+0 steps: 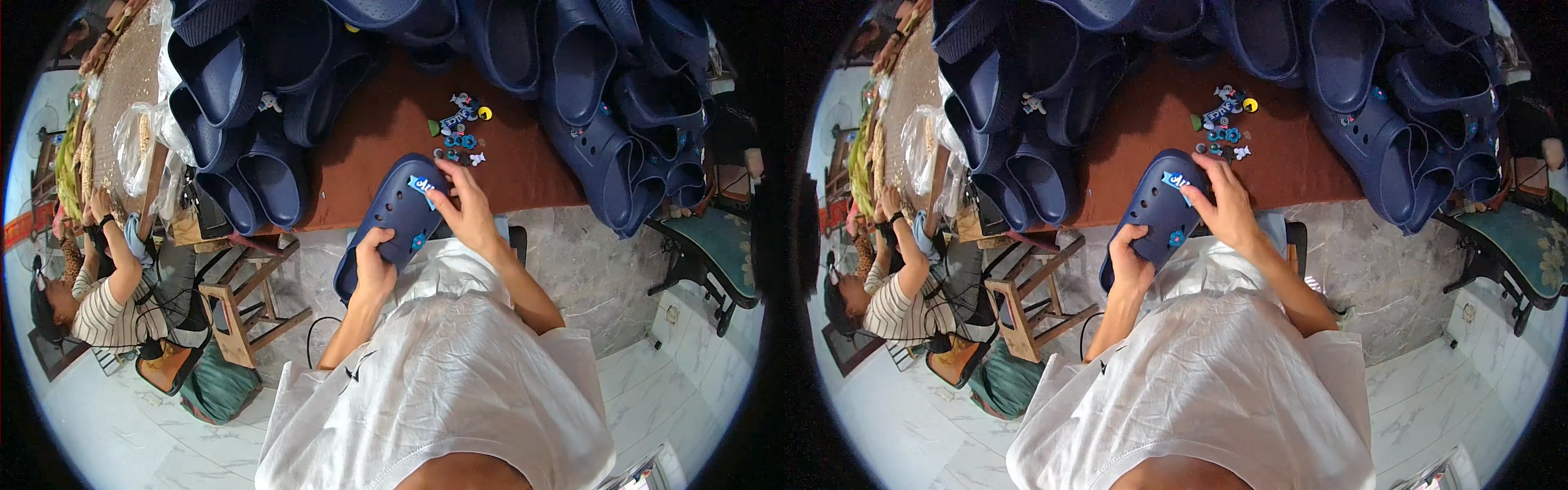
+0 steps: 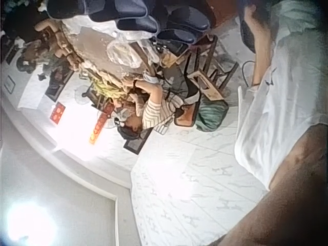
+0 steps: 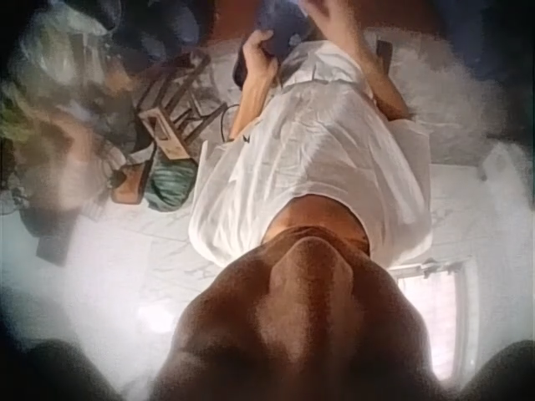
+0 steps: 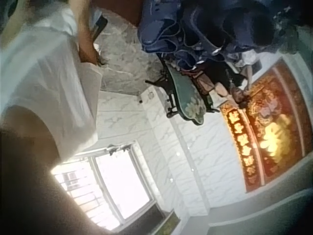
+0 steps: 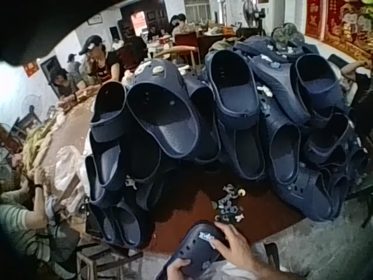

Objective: Attaching decorative charms into the holes of foam clog shoes.

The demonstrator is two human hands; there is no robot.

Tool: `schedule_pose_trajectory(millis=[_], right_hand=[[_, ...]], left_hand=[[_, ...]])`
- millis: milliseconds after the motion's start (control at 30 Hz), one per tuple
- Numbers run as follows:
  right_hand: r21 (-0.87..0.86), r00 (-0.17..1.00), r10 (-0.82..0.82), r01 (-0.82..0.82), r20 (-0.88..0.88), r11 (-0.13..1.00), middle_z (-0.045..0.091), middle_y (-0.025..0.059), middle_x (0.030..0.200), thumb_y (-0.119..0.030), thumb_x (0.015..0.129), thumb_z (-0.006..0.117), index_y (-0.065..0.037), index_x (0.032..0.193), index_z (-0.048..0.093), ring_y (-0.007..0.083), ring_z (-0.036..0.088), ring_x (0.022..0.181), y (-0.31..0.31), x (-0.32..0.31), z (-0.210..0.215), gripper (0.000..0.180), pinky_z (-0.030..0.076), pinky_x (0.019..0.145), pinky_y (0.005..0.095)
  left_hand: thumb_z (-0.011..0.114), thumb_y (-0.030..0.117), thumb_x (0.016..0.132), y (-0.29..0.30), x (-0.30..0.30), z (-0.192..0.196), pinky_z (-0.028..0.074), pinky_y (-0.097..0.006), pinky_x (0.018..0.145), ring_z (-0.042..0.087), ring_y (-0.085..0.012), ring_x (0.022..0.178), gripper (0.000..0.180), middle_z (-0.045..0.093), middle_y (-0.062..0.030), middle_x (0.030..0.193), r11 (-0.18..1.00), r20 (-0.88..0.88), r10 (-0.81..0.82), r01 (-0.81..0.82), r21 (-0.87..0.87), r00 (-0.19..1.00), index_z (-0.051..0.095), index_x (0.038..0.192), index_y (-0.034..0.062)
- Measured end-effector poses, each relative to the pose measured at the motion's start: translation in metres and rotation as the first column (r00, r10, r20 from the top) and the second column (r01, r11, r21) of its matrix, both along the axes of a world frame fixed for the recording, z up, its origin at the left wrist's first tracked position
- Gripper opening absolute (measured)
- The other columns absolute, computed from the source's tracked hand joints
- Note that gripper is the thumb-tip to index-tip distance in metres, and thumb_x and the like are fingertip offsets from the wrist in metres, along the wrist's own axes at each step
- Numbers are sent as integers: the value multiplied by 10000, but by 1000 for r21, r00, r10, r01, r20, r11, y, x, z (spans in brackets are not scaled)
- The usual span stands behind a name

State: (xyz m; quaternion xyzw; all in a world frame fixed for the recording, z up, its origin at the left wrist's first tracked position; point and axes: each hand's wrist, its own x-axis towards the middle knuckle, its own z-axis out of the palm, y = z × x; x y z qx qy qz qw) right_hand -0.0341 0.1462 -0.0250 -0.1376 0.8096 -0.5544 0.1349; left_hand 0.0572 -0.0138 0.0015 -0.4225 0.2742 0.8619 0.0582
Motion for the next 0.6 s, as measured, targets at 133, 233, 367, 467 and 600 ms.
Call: schedule_pose_trajectory(millis=[133, 233, 367, 467, 600], right_hand=[[-19, 997, -26, 25, -73, 1000, 589, 187, 1202, -206, 961, 591, -44, 1283, 543, 336, 610, 1065, -2, 10, -1, 364, 507, 851, 362], [31, 996, -66, 69, -66, 997, 623, 157, 1119, -170, 968, 571, -48, 1199, 603, 315, 643, 958, 15, 0, -9, 263, 512, 804, 365], [149, 961, -216, 243, -175, 959, 606, 123, 995, -108, 911, 623, -64, 1096, 635, 298, 640, 879, 31, -18, -23, 190, 503, 772, 398], [218, 941, -126, 200, -314, 955, 590, 109, 1007, -94, 870, 657, -86, 1103, 641, 301, 608, 922, 28, -25, -28, 233, 491, 796, 414], [273, 867, -5, 162, -498, 948, 559, 94, 972, -95, 843, 680, -108, 1123, 649, 305, 562, 913, 10, -31, -25, 283, 479, 803, 420]], left_hand=[[552, 145, 752, -7, 6, 0, 474, -469, 980, 607, -331, 1075, 490, 615, -193, 1180, 998, 32, 58, -58, 8, 998, 527, 1209, -29], [556, 158, 755, -15, 6, 5, 471, -486, 978, 605, -341, 1076, 484, 614, -199, 1185, 984, 71, 126, -133, 116, 990, 527, 1201, -30], [579, 157, 753, -19, 0, 10, 444, -498, 1010, 597, -352, 1087, 501, 612, -200, 1193, 968, 81, 188, -198, 151, 979, 518, 1208, -43], [583, 147, 771, -22, -2, 1, 425, -490, 1036, 588, -349, 1105, 498, 606, -197, 1206, 959, 64, 217, -225, 172, 974, 507, 1221, -51], [567, 127, 799, -21, -5, -1, 408, -492, 1056, 573, -345, 1141, 474, 593, -201, 1236, 952, 61, 218, -227, 206, 974, 498, 1230, -60]])
